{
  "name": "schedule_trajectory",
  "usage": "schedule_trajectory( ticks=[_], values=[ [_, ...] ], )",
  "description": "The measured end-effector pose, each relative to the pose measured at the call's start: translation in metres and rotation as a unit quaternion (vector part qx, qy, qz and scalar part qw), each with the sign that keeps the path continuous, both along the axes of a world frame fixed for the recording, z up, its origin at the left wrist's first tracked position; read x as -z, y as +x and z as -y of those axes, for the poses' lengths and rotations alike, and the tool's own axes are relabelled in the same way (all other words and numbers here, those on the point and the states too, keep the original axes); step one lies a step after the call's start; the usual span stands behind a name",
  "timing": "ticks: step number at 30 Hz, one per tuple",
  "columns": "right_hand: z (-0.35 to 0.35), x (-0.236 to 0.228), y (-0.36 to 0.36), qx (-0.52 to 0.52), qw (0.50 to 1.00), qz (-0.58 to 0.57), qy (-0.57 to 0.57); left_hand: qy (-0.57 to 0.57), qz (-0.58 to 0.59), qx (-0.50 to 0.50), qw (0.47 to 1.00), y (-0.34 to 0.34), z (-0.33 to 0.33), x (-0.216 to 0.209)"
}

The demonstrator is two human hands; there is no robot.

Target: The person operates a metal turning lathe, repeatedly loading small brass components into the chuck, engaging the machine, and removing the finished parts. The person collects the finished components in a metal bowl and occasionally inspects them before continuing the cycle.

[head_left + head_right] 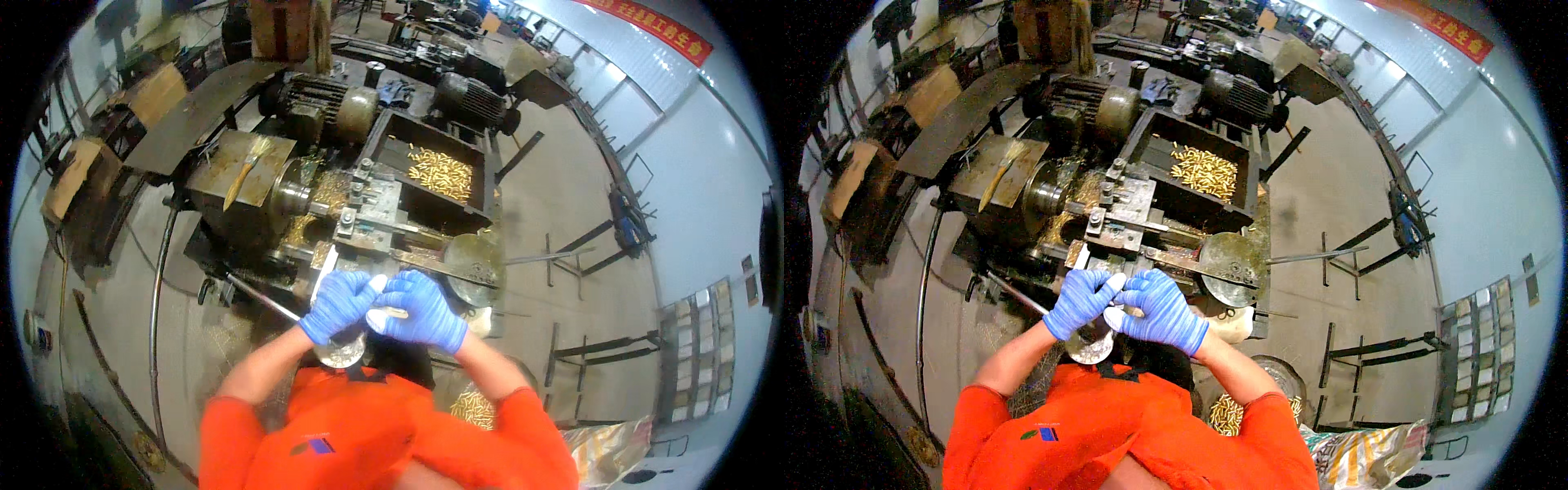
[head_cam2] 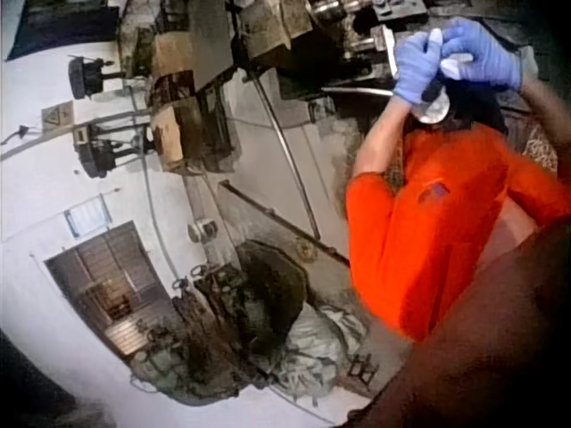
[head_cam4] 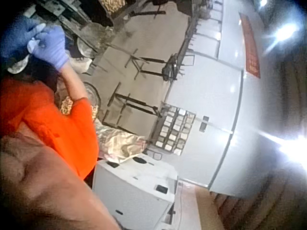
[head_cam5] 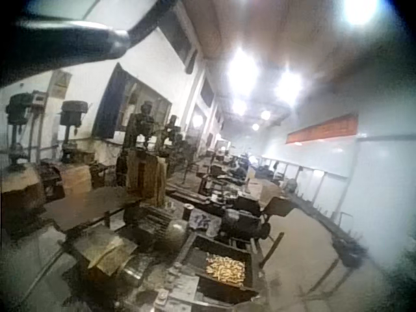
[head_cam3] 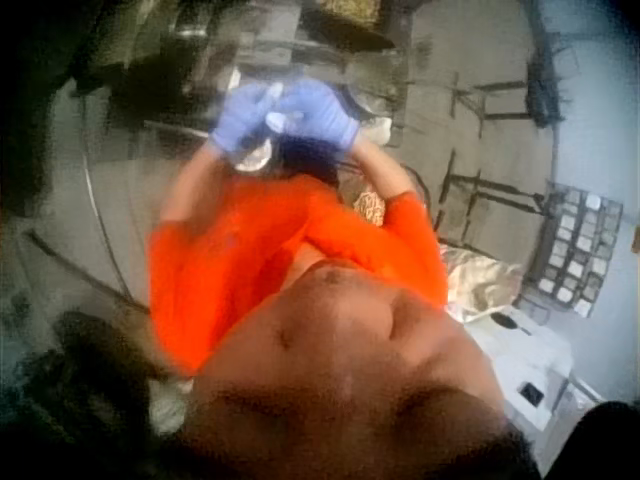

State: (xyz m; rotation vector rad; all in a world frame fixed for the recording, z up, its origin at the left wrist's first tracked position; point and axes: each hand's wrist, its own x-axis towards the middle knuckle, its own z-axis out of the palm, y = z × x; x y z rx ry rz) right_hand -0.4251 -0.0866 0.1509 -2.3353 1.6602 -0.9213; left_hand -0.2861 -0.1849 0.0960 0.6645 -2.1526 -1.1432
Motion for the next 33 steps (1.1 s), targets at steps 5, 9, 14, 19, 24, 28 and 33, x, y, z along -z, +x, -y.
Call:
schedule_trajectory(
  ticks=[5,9,14,19,24,28,33],
  values=[
    [0.037,0.001,0.002,-0.071,0.996,-0.009,0.048,0.188,0.042,0.095,0.977,0.041,0.031,-0.020],
    [0.076,-0.016,-0.004,-0.057,0.995,-0.083,-0.001,0.106,0.104,-0.106,0.983,0.128,0.075,-0.037],
    [0.170,-0.007,0.006,-0.012,0.958,-0.270,0.093,-0.290,0.376,-0.389,0.789,0.302,0.102,-0.024],
    [0.212,0.015,0.001,0.031,0.931,-0.292,0.215,-0.052,0.365,-0.388,0.845,0.382,0.062,0.037],
    [0.206,0.014,0.006,0.021,0.949,-0.245,0.197,0.135,0.202,-0.474,0.846,0.379,0.047,0.075],
    [0.208,0.015,0.004,0.008,0.947,-0.239,0.213,0.131,0.247,-0.475,0.834,0.366,0.047,0.058],
    [0.213,0.025,0.002,0.008,0.955,-0.239,0.174,0.094,0.273,-0.495,0.820,0.359,0.047,0.056]
  ],
)
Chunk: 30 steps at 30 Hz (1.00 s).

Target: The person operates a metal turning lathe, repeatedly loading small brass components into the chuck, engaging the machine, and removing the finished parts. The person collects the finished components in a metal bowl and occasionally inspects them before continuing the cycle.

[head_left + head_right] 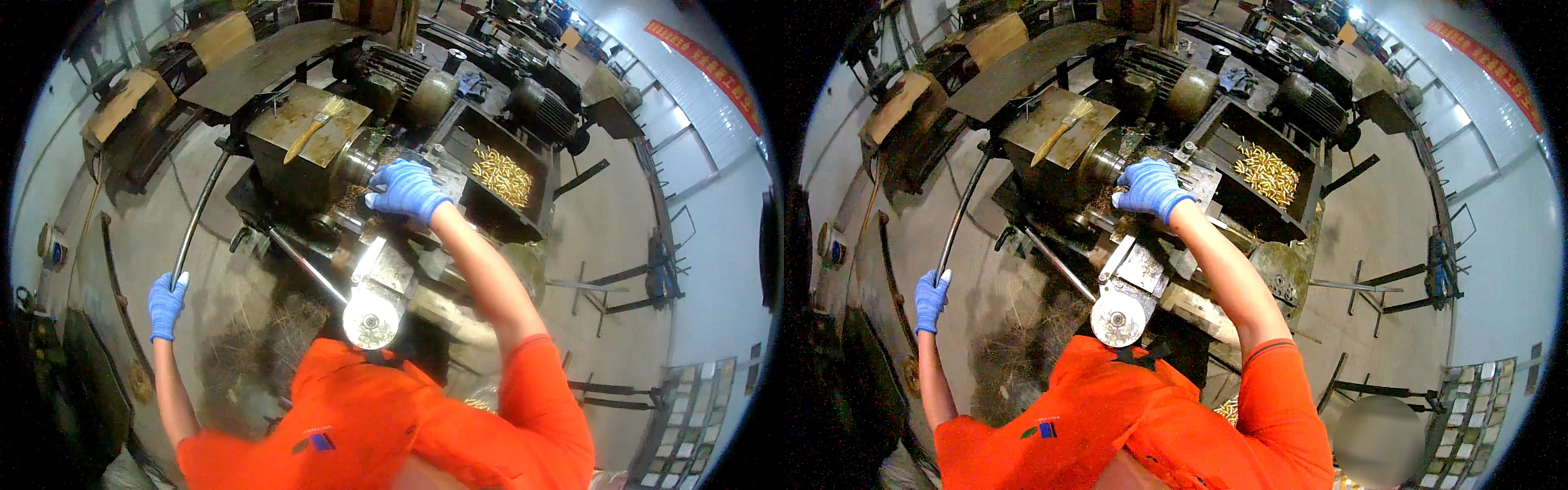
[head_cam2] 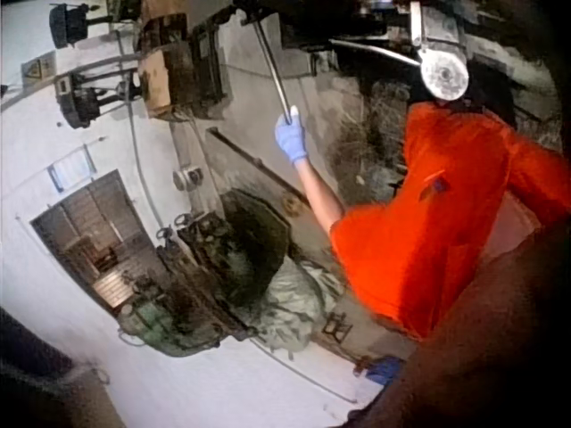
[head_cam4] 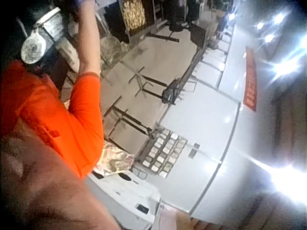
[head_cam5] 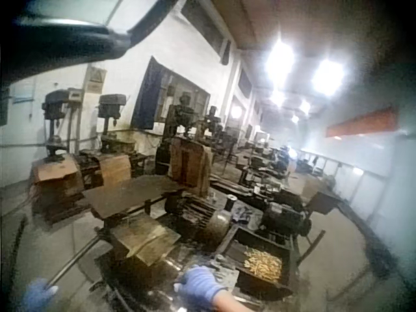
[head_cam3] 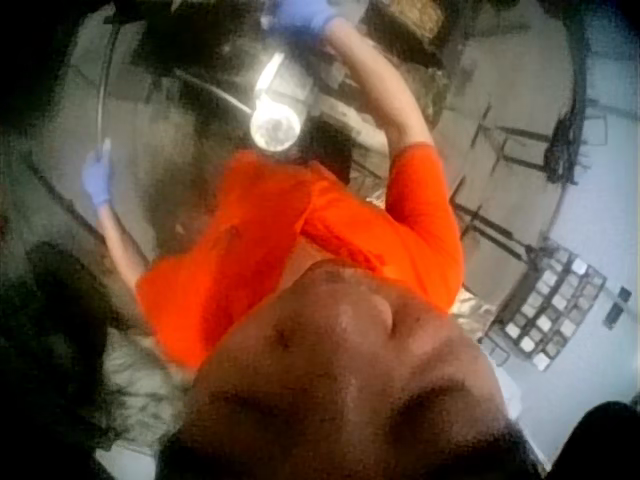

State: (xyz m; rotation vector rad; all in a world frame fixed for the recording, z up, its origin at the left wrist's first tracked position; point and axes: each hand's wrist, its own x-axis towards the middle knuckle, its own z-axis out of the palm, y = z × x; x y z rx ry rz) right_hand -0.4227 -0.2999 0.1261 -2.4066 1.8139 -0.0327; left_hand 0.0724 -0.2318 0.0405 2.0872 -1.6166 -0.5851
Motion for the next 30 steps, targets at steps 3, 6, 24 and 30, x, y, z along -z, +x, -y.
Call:
schedule_trajectory(
  ticks=[3,6,24,30],
  values=[
    [0.000,0.004,0.003,0.015,1.000,0.015,-0.002,-0.020,0.045,0.005,0.999,0.005,0.001,0.005],
    [0.003,-0.010,0.019,0.013,0.998,-0.002,0.054,-0.062,0.130,0.023,0.989,0.034,0.003,0.033],
    [-0.040,-0.064,0.042,-0.117,0.988,-0.086,-0.058,-0.101,0.448,0.105,0.882,0.120,0.151,0.014],
    [-0.134,-0.180,0.078,-0.380,0.815,0.387,-0.206,-0.298,0.259,0.132,0.909,0.063,0.127,-0.005]
  ],
)
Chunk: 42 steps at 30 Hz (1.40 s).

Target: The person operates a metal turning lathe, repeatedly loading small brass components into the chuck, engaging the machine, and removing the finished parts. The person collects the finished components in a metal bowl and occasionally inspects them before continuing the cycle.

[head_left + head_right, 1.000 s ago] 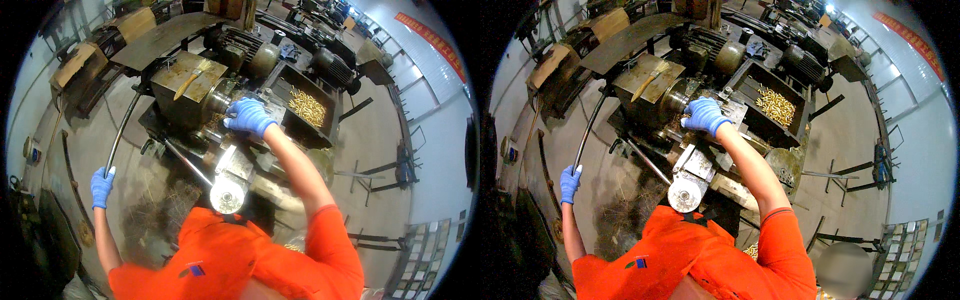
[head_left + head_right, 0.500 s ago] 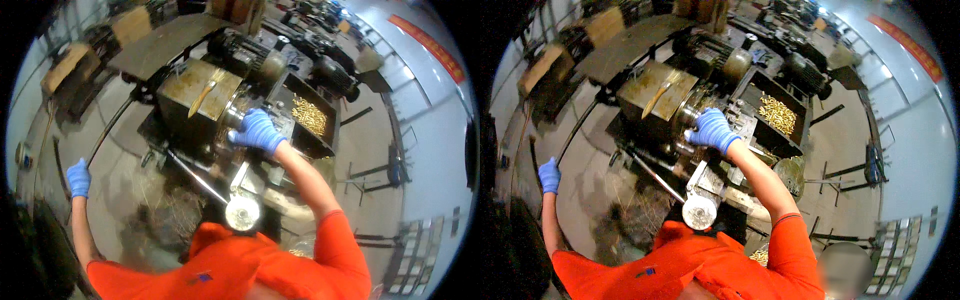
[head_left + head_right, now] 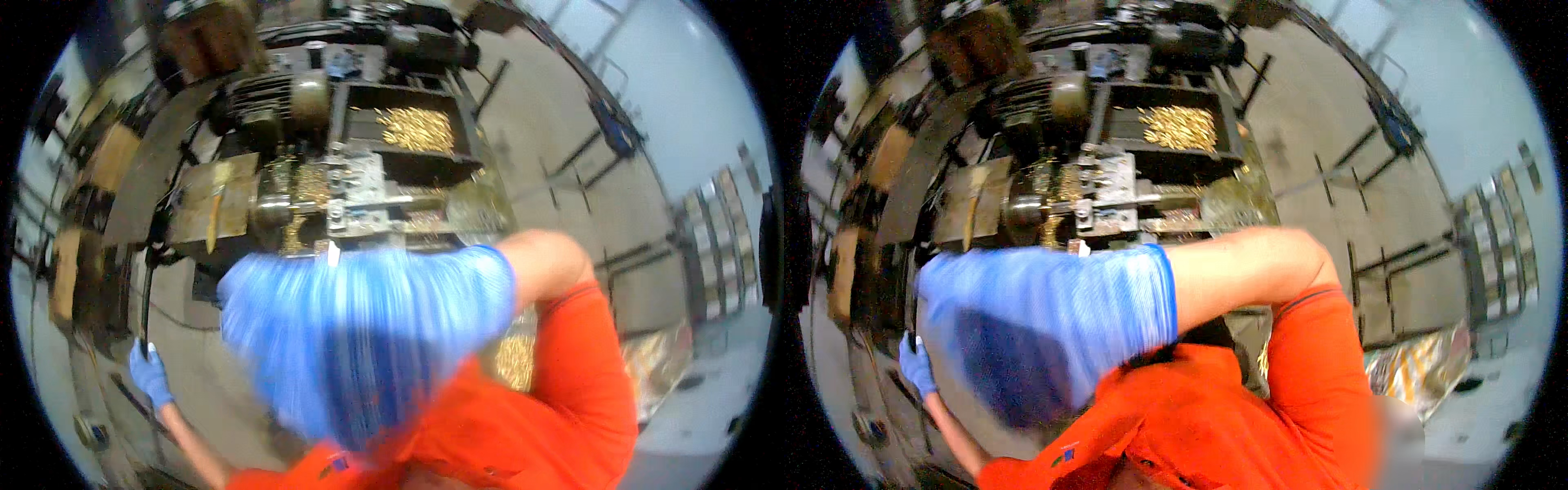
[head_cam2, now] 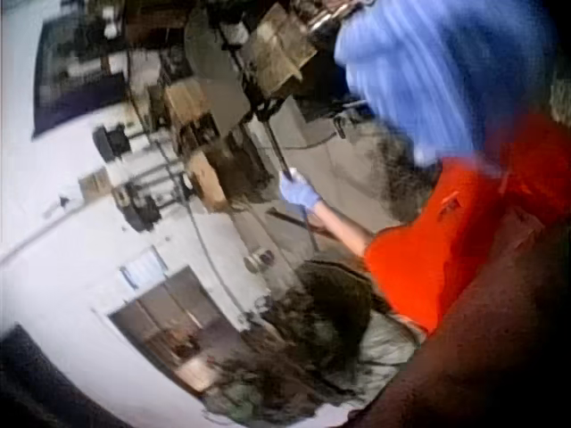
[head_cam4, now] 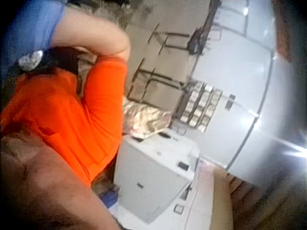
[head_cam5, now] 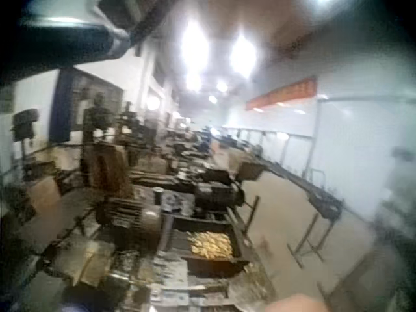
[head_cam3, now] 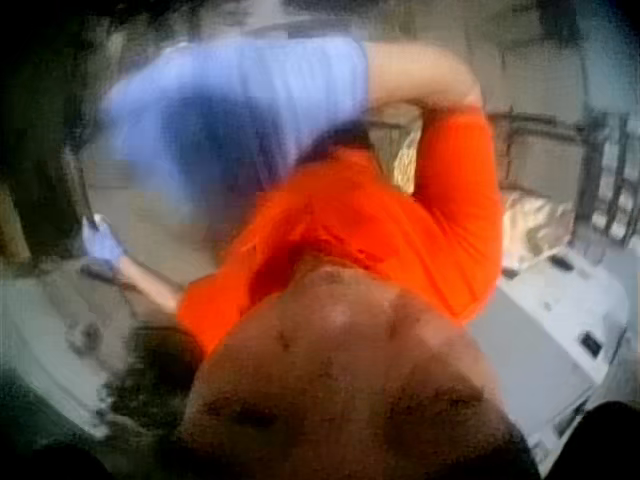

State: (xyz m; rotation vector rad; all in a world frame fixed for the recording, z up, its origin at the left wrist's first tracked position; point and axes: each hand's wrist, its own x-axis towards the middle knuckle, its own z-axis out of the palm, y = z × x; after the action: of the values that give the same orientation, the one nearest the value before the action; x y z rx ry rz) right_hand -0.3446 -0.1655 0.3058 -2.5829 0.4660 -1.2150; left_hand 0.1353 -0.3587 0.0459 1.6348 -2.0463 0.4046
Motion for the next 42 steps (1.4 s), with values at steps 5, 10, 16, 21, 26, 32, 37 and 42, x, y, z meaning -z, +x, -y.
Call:
schedule_trajectory(
  ticks=[5,10,16,21,26,32,37,42],
  values=[
    [-0.067,-0.018,-0.021,0.031,0.990,0.135,0.012,0.183,-0.127,0.120,0.967,-0.084,0.034,0.101],
    [-0.091,-0.014,-0.036,0.070,0.980,0.184,-0.019,0.343,0.082,0.058,0.934,-0.139,0.013,0.143],
    [-0.119,-0.013,-0.046,0.144,0.975,0.165,-0.044,0.379,0.193,0.007,0.905,-0.142,0.005,0.169],
    [-0.127,0.024,-0.080,0.292,0.955,-0.045,-0.024,0.376,0.209,-0.024,0.902,-0.142,0.021,0.155],
    [-0.161,0.115,-0.105,0.432,0.855,-0.272,0.093,0.326,0.176,0.010,0.929,-0.109,0.046,0.199],
    [-0.192,0.153,-0.164,0.462,0.716,-0.290,0.436,0.411,0.021,-0.009,0.912,-0.147,0.009,0.123],
    [-0.195,0.176,-0.320,0.746,0.543,-0.183,0.339,0.428,-0.426,0.115,0.789,-0.152,0.011,0.099],
    [-0.209,0.230,-0.454,0.706,0.478,-0.443,0.276,0.445,-0.419,0.135,0.780,-0.255,-0.018,0.052]
  ],
)
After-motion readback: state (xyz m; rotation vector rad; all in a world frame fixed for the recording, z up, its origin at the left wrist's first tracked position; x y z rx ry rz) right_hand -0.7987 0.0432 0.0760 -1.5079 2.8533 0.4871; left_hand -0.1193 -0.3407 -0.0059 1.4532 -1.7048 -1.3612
